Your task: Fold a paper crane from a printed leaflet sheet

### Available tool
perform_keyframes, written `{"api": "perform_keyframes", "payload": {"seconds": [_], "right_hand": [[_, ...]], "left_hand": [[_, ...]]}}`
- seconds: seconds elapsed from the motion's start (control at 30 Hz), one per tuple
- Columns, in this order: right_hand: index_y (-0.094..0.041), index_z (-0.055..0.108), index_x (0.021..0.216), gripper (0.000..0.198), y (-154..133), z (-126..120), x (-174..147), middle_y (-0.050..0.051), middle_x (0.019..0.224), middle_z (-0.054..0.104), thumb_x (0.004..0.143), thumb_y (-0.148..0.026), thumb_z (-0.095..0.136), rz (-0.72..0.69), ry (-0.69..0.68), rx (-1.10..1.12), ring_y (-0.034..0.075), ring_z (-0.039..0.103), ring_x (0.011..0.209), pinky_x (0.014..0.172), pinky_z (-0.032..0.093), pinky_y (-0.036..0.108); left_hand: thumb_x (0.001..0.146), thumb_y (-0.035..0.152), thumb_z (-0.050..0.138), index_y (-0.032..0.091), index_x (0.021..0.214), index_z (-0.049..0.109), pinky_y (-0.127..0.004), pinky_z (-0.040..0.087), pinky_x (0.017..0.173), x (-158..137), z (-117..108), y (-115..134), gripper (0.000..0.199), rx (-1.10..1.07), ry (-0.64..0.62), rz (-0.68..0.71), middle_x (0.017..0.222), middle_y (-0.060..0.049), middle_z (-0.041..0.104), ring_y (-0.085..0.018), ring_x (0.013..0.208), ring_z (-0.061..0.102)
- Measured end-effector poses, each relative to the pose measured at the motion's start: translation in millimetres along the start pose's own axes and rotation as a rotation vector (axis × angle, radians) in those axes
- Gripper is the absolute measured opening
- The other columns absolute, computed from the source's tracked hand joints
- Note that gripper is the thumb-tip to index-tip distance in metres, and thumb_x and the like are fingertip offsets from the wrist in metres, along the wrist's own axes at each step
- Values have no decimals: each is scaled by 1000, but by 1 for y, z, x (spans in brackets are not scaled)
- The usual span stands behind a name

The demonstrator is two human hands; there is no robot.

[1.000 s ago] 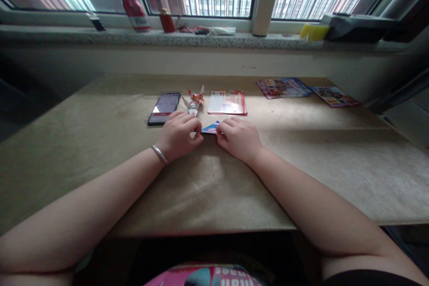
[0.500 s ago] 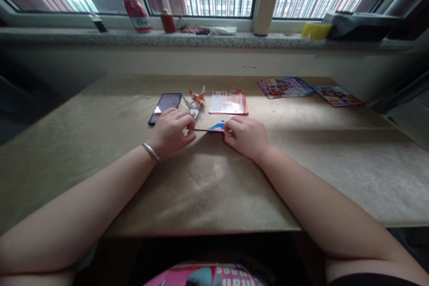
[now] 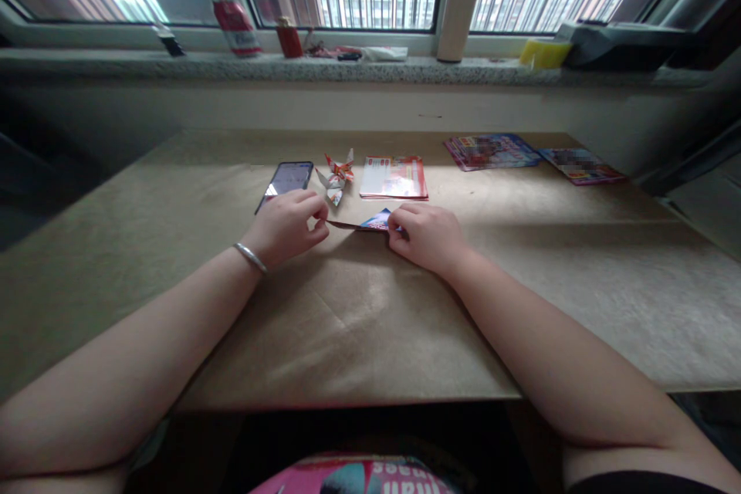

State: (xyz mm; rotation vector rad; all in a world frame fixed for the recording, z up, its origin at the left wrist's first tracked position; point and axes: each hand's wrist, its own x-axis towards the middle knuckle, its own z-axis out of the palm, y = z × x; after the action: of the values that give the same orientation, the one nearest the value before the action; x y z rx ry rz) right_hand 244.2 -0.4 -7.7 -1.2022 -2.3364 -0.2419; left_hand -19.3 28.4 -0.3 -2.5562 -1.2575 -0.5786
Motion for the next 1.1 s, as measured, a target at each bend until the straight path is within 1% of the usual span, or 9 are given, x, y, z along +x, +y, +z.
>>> {"api": "perform_keyframes", "payload": {"seconds": [0.17,0.27,0.43,0.5,0.6,0.7,0.87,1.0,1.1], "right_hand": [[-21,64,74,11,3,-1,-1,2,80,69,79,-22,54,-2,-19,15,16,61,72,64,40,27],[-22,64,74,10,8,0,-1,2,81,70,79,-21,54,-23,-44,32,16,61,75,65,41,27],[-22,67,80,13,10,5,0,2,84,71,83,-20,54,-128,-117,68,17,62,80,70,44,28],[-21,68,82,15,8,7,2,2,86,72,84,-20,53,-177,-147,96,17,62,82,73,45,29],[-22,70,85,15,5,8,3,3,91,73,86,-20,54,-220,-181,134,18,63,85,75,47,30],[-23,71,87,14,5,8,4,2,95,73,86,-21,56,-226,-209,175,18,64,88,79,48,31],[-23,72,89,12,11,8,4,3,101,73,85,-28,61,-142,-215,204,20,64,94,88,49,37],[-22,70,109,32,17,13,4,8,116,69,84,-40,63,9,-208,145,25,60,108,98,46,43],[-18,68,116,44,21,20,4,11,125,64,82,-47,64,88,-246,130,29,56,117,102,45,45]], "left_hand": [[73,20,56,19,73,56,-29,41,61,-1,-1,-5,0,10,4,-47,81,-4,63,-19,74,57],[74,19,54,19,75,57,-27,41,59,-2,2,-9,2,-71,10,-91,81,-4,62,-16,68,55],[87,26,48,18,85,64,-26,46,65,-1,10,-5,18,-218,-60,-47,86,-4,63,-14,71,58],[90,31,48,17,91,67,-28,48,68,-1,12,-1,24,-218,-103,-29,91,-6,65,-16,76,61],[91,38,51,18,105,68,-33,49,84,-1,14,6,30,-209,-169,27,105,-8,66,-21,95,62],[89,47,55,19,115,65,-39,45,96,-2,15,12,40,-167,-212,60,117,-9,65,-25,108,58],[88,54,55,18,130,57,-45,38,106,-4,16,16,56,-134,-297,-14,135,-10,56,-30,124,49],[89,56,51,19,135,52,-46,34,110,-4,18,15,59,-174,-348,-43,142,-10,50,-31,131,42],[89,54,51,18,137,51,-44,33,112,-4,21,13,59,-229,-360,-28,144,-10,48,-29,132,41]]}}
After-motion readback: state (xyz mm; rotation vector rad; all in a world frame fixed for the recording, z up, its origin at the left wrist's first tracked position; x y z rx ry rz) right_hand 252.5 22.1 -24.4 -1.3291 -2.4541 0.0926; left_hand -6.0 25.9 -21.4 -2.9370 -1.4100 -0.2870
